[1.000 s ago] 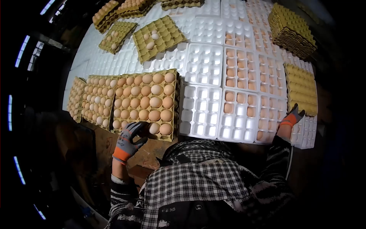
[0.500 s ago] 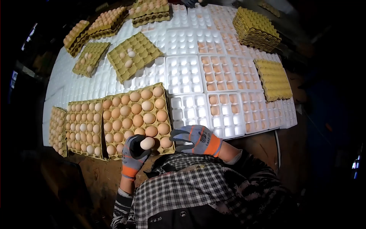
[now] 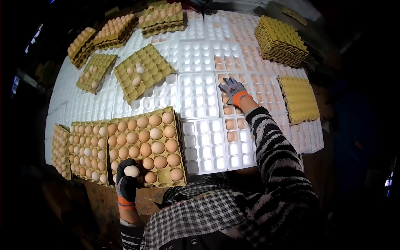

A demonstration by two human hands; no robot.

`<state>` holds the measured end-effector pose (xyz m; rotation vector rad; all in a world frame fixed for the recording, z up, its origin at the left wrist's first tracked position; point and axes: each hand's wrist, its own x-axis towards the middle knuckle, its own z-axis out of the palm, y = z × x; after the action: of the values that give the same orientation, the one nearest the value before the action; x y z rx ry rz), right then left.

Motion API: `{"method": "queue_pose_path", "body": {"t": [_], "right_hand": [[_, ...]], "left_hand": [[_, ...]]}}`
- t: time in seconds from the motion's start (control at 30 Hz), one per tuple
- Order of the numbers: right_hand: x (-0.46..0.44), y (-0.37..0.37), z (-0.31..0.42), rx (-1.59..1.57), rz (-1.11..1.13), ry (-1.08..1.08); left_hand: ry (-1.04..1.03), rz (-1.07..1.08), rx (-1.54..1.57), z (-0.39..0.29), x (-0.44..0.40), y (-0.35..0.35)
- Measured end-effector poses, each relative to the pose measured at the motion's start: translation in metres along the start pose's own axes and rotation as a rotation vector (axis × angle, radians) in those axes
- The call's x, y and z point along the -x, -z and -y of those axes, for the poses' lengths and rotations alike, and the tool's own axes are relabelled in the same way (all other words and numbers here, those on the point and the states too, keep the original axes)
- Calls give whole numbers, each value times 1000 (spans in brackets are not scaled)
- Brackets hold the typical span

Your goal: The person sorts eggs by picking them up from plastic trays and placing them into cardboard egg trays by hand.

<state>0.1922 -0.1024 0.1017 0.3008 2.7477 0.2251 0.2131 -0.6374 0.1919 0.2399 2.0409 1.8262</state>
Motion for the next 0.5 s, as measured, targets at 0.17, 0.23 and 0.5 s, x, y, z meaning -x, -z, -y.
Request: {"method": "queue_pose_path", "body": {"t": [0.17,0.23,0.5], "right_hand": [[-40,-28,-32,19,-245,119],[-18,-3,-37,-145,-235,105],[-43,-84,11,-131,-29,-158]], "left_hand": [[-49,-36,15,6,0,-7],[-53,-48,-36,1,0,-12],[-81,-93,-83,8,-1,-12]]}}
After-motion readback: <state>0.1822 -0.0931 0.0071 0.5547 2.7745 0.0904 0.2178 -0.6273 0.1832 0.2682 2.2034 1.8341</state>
